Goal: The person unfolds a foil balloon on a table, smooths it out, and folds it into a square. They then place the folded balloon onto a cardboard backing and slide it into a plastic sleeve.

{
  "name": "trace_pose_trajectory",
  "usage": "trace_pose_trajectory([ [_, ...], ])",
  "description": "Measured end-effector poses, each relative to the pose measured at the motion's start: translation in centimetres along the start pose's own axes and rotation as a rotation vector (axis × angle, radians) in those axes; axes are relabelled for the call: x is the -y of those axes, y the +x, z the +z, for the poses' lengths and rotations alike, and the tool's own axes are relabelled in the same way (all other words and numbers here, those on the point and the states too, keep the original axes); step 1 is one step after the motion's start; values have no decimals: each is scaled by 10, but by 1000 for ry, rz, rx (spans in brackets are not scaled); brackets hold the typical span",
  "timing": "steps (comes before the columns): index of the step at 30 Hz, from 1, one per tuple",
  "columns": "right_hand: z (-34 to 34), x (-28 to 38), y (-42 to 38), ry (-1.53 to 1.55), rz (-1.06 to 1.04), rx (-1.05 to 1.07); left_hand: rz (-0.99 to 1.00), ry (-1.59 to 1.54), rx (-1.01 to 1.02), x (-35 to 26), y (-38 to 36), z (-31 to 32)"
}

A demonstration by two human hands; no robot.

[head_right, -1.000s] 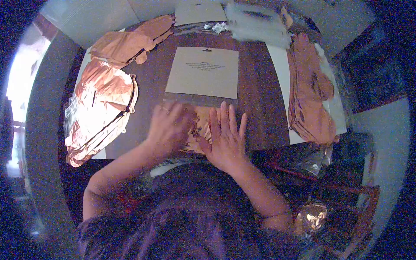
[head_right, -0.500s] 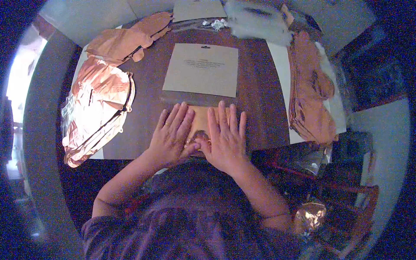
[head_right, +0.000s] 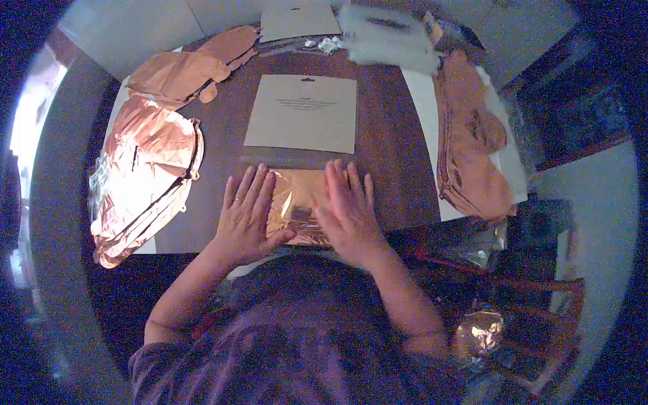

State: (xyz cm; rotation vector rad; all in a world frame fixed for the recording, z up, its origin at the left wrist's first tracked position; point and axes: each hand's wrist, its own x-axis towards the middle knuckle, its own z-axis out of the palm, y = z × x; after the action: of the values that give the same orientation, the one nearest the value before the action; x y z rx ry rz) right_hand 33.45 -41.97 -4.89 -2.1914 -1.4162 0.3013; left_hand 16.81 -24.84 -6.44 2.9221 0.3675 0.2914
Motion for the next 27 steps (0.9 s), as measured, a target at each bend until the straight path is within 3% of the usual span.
trace_pose_trajectory([
  [3,-9,-19,-6,590,59,-47,-13,-15,40,1,0,-2],
  [4,-2,-23,-9,877,55,-160,-19,-22,58,0,0,-2],
  [8,-18,-26,-15,574,136,-284,-9,-37,1,-2,0,-6],
  [11,-29,-16,-15,319,152,-203,-3,-51,-26,-2,0,-8],
  [17,-7,1,-9,-99,-30,-182,-31,-88,-37,-5,-6,-10],
  [19,2,4,-5,-139,-24,-105,-66,-169,1,-3,-7,-14],
  [25,11,6,-2,-289,-19,-24,-170,-497,-157,37,6,-24],
  [27,11,6,-2,-301,-20,-21,-181,-441,-181,45,19,-30],
])
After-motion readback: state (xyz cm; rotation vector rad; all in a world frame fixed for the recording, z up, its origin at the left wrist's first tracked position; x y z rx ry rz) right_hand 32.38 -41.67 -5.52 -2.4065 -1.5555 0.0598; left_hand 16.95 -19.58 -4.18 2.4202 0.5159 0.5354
